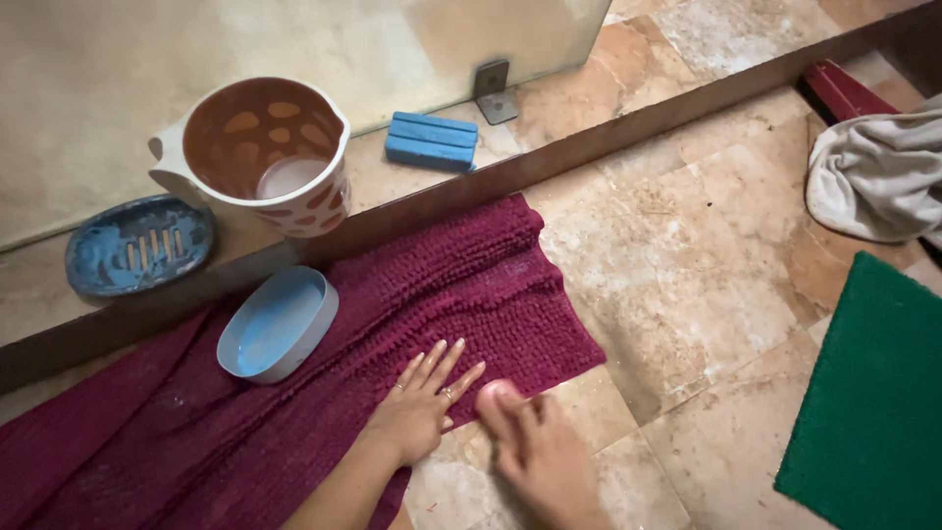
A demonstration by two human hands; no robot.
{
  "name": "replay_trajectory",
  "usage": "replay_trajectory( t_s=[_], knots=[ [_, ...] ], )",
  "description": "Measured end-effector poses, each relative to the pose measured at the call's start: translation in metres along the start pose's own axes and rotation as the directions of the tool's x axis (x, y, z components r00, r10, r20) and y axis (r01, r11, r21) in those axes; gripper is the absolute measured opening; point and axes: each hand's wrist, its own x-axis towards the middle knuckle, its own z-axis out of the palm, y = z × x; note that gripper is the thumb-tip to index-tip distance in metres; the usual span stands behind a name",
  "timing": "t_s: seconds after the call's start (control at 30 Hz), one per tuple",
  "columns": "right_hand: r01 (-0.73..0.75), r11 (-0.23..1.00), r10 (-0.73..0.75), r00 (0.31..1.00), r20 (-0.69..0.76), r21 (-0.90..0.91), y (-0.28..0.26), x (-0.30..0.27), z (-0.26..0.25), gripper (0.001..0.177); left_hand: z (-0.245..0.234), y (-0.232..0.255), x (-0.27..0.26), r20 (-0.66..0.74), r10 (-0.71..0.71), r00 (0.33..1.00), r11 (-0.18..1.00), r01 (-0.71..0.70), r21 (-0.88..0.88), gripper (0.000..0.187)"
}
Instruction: The person cleans a bath mat on the floor by scrubbing it with a bar of soap, moving a mug and plastic container while rubbing the soap across the fabric.
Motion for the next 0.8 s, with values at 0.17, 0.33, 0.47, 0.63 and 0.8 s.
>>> replay_trajectory(
  t_s=[0.17,0.33,0.47,0.63,0.8],
  knots=[
    [-0.109,0.991,0.095,0.981,-0.170,-0.073,0.058,0.032,-0.049,0.059,0.007,-0.003,0.000,-0.094,0.053,0.994,0.998,-0.049,0.043,0.087],
    [-0.254,0.955,0.275,0.952,-0.133,0.154,0.000,0.012,-0.019,0.038,0.001,-0.002,0.000,-0.012,0.027,1.000,0.999,-0.027,0.020,0.090],
    [0.048,0.999,-0.048,0.998,0.044,0.001,-0.010,0.012,-0.015,0.061,0.002,-0.001,-0.001,-0.022,0.039,0.999,0.999,-0.039,0.014,0.090],
    [-0.325,0.946,0.324,0.945,-0.036,-0.013,0.059,0.036,-0.063,0.054,-0.001,-0.002,-0.003,-0.011,0.037,0.999,0.999,-0.037,0.009,0.088],
    [-0.102,0.991,0.082,0.973,-0.214,-0.084,0.037,0.029,-0.018,0.049,0.009,-0.004,-0.005,-0.084,0.057,0.995,0.998,-0.054,0.036,0.084]
  ],
)
